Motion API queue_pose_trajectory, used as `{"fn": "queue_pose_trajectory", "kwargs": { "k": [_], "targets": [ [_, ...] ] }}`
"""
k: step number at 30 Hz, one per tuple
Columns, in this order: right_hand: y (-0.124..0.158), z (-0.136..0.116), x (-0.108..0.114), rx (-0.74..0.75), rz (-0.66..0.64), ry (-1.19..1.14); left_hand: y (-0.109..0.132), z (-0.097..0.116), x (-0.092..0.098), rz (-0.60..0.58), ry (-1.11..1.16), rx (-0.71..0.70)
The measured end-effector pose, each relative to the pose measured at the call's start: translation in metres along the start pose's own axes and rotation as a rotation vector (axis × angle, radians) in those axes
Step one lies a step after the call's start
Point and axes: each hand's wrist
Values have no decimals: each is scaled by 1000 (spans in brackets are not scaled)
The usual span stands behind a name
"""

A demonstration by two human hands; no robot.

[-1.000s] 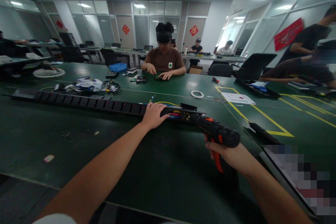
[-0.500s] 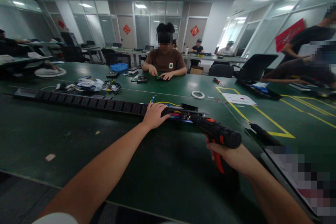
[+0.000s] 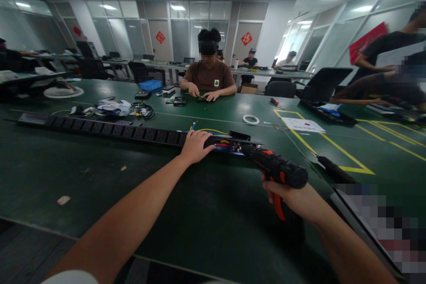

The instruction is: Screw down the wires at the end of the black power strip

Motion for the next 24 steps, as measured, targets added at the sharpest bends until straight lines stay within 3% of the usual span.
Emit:
{"fn": "queue_pose_trajectory", "kwargs": {
  "k": [10,24],
  "targets": [
    [2,-1,-1,2,-13,12,-1,-2,-2,2,-6,-13],
    [3,-30,2,-68,-26,-30,1,-1,0,5,-5,-5]
  ]
}}
Point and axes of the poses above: each hand's wrist, its own y-axis away from the middle knuckle, its own x-axis out of the back of the hand, z = x × y, and after that the axes turned 4 degrees about -x, right-handed
